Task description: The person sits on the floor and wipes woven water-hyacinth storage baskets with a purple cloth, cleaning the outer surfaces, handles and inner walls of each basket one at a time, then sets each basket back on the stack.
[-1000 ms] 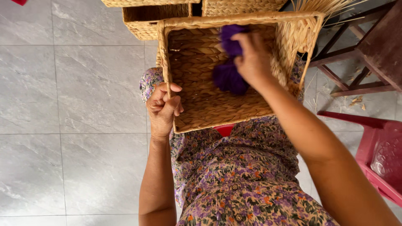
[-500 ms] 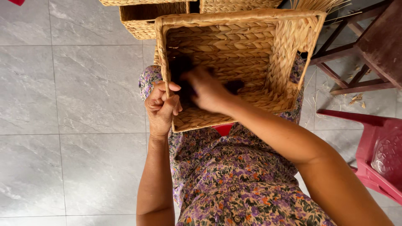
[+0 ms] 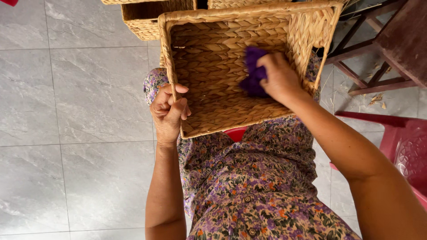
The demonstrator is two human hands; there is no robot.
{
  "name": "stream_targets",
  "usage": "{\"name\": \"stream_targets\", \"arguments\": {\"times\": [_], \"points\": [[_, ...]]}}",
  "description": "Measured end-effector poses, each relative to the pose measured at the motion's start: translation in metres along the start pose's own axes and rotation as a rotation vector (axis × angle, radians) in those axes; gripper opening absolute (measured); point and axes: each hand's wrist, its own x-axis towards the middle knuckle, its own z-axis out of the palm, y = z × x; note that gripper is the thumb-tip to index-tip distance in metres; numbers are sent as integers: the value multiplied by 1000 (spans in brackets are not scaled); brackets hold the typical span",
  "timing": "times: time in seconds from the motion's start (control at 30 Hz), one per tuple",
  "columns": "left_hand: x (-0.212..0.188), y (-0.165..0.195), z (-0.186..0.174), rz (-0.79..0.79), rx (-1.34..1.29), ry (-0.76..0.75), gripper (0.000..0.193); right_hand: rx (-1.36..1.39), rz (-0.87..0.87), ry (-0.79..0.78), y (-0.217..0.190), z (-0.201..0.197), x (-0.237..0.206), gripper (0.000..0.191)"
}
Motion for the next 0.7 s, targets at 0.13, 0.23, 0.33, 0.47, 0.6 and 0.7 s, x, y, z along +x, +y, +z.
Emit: {"name": "stream_targets", "arguments": {"times": [0.13, 0.23, 0.33, 0.47, 0.6, 0.7], "points": [[1, -1, 0, 32, -11, -38, 21, 12, 191, 80, 3, 9, 6, 61], [1, -1, -2, 32, -6, -35, 22, 195, 16, 217, -33, 26, 13, 65], [-1, -1, -2, 39, -15, -23, 22, 190, -289, 219, -89, 41, 24, 74], [-5, 2, -2, 41, -12, 6, 22, 18, -511, 254, -140, 51, 49, 73], [-7, 4, -1, 41, -8, 29, 22, 10, -485, 299, -115, 45, 61, 75], [-8, 6, -1, 35, 0, 28, 22, 161, -230, 191, -68, 27, 50, 79]]}}
